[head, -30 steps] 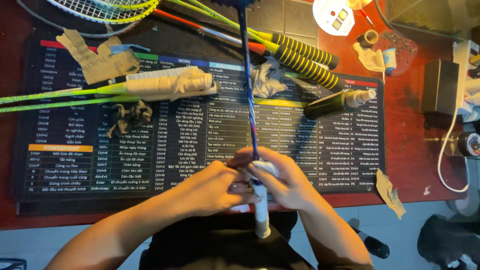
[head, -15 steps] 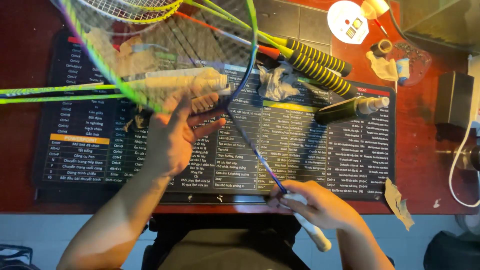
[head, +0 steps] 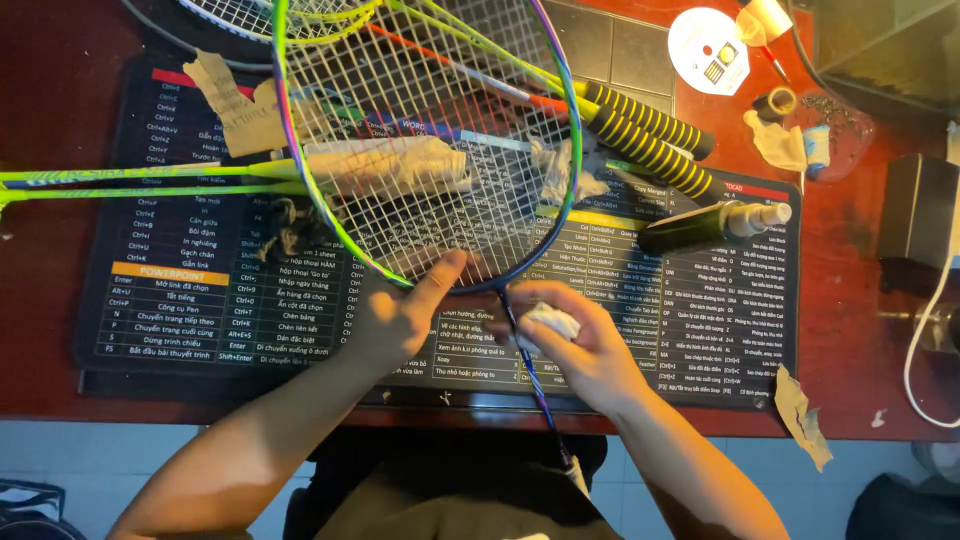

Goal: Cleaning the strings and frame of a badminton racket using a cloth and liquid cleaner.

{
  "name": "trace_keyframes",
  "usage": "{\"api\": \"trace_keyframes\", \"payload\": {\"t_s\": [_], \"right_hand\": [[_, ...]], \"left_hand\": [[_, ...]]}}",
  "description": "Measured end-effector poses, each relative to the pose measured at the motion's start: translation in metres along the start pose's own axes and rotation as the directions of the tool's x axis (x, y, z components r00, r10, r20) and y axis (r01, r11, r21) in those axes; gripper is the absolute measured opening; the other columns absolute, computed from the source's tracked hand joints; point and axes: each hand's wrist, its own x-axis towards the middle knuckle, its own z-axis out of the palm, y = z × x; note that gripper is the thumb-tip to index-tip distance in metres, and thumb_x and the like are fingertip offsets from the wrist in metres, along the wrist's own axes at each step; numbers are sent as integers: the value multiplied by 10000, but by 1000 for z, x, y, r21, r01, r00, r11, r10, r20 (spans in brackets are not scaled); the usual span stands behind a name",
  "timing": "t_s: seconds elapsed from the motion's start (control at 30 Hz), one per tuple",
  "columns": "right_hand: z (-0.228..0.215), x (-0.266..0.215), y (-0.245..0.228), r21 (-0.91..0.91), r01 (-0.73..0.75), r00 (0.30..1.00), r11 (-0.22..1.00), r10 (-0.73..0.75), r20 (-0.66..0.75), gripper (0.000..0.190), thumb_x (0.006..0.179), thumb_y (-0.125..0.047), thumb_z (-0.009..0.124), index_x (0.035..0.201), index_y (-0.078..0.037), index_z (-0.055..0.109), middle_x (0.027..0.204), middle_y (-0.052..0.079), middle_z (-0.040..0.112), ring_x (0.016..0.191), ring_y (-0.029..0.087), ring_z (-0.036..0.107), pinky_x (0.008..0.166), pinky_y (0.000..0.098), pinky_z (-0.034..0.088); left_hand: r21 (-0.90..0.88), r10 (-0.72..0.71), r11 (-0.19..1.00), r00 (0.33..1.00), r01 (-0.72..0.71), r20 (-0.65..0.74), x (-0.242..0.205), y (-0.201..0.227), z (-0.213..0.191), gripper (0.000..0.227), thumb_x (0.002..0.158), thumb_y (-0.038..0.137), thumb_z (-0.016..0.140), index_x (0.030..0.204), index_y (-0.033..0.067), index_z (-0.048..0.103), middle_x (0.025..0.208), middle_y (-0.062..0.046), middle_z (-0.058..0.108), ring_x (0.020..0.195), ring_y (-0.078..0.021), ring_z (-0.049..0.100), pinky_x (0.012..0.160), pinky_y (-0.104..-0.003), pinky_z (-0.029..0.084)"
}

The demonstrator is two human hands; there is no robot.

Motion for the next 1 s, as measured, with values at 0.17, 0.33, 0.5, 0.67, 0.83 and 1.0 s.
{"api": "trace_keyframes", "payload": {"t_s": [0.17, 0.33, 0.5, 0.67, 0.83, 1.0], "right_hand": [[8, 26, 3, 80, 134, 985, 988, -124, -120, 594, 1012, -25, 610, 1558, -48, 379, 1235, 136, 662, 1076, 188, 659, 945, 326, 552], [29, 43, -16, 310, 183, 977, 933, -137, -164, 596, 984, -23, 569, 1536, -103, 358, 1431, 176, 609, 1203, 192, 640, 973, 300, 545], [15, 60, -13, 365, 313, 943, 877, -241, -230, 524, 1038, -28, 559, 1533, -47, 387, 1478, 230, 551, 1284, 263, 600, 1095, 400, 498], [-3, 75, -36, 279, 410, 905, 868, -347, -247, 512, 1047, -43, 561, 1534, -19, 406, 1486, 207, 533, 1359, 281, 591, 1141, 398, 474], [-9, 88, -60, 213, 471, 872, 856, -416, -256, 499, 1066, -83, 545, 1535, 5, 399, 1498, 205, 555, 1365, 287, 589, 1058, 375, 511], [-25, 98, -10, 261, 484, 871, 835, -431, -236, 432, 1194, -128, 525, 1575, 72, 485, 1092, 55, 576, 1012, 143, 570, 929, 310, 498]], "left_hand": [[6, 71, 997, 997, -71, 30, 0, 15, 5, 181, 1003, 123, 653, 1126, 10, 724, 1089, -69, 767, 1002, -157, 725, 893, -313, 566], [21, 140, 990, 988, -141, 61, 1, 12, 3, 200, 1022, 130, 635, 1136, -1, 734, 1114, -86, 761, 1040, -163, 712, 922, -309, 556], [-45, 19, 999, 1000, -18, 17, 1, 8, 1, 199, 1000, 118, 643, 1089, -30, 742, 1061, -101, 775, 977, -173, 736, 868, -305, 588], [6, 30, 1000, 997, -30, 74, -1, 5, 1, 200, 1002, 124, 639, 1056, -34, 750, 1020, -98, 785, 958, -167, 745, 854, -300, 590], [187, 123, 972, 987, -140, 101, -1, 6, 4, 192, 1002, 134, 646, 1021, -12, 770, 986, -85, 787, 925, -153, 748, 831, -278, 584], [158, 66, 985, 996, -75, 62, -3, -4, 3, 176, 996, 121, 670, 1001, -21, 774, 917, -83, 775, 865, -159, 729, 775, -292, 576]]}}
